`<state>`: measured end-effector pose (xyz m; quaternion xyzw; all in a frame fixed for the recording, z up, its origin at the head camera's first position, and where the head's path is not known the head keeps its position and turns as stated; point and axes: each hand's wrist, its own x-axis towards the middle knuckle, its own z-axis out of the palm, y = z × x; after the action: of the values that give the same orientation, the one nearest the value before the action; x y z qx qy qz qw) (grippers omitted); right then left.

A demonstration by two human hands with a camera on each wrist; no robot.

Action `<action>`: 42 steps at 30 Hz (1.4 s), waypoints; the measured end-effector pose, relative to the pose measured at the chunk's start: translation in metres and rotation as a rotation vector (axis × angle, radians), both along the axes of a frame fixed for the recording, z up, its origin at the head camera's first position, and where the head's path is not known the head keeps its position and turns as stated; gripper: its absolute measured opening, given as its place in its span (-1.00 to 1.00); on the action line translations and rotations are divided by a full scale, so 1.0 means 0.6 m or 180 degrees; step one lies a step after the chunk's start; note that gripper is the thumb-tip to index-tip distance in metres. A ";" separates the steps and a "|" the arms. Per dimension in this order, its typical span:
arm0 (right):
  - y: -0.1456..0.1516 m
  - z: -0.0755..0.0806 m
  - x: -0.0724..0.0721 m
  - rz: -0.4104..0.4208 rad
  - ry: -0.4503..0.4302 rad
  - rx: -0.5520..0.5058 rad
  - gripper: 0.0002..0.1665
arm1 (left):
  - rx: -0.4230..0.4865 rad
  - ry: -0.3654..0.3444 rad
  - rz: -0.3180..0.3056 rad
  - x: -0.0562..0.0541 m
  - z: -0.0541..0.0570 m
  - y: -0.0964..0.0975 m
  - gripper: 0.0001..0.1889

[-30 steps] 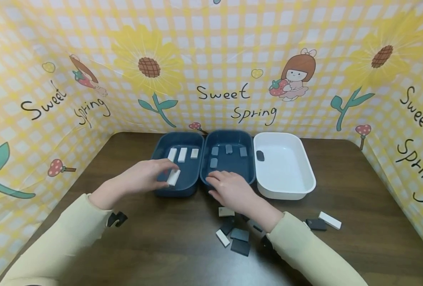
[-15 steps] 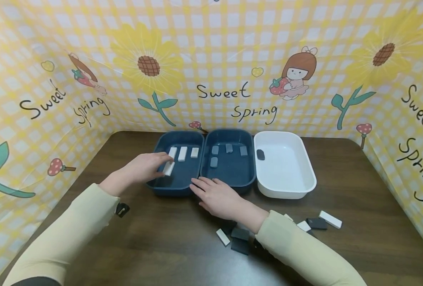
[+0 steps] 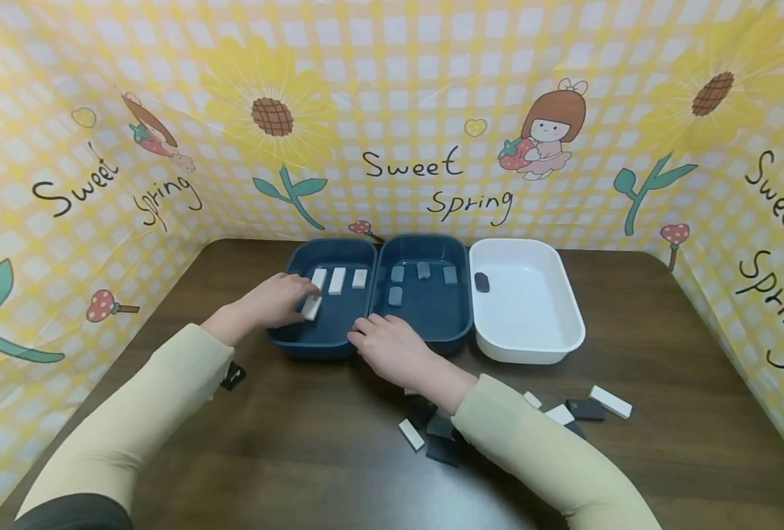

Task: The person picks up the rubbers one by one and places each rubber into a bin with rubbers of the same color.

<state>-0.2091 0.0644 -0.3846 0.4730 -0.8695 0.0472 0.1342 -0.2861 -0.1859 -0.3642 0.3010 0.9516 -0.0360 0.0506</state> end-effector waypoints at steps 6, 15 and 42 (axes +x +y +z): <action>-0.020 0.013 -0.006 -0.0131 0.0183 0.0237 -0.82 | -0.0201 -0.0132 0.0011 -0.016 -0.015 -0.003 -0.63; -0.025 0.011 -0.014 -0.0149 0.0126 0.0192 -0.84 | -0.0511 -0.0182 0.0186 -0.029 -0.031 -0.002 -0.56; -0.021 0.005 -0.017 -0.0131 -0.0127 -0.0198 -0.88 | -0.0380 -0.0323 0.0420 -0.048 -0.038 -0.009 -0.58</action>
<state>-0.2196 0.0516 -0.3813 0.4495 -0.8797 0.0809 0.1324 -0.3151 -0.1915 -0.3872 0.2356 0.9617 -0.0740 0.1189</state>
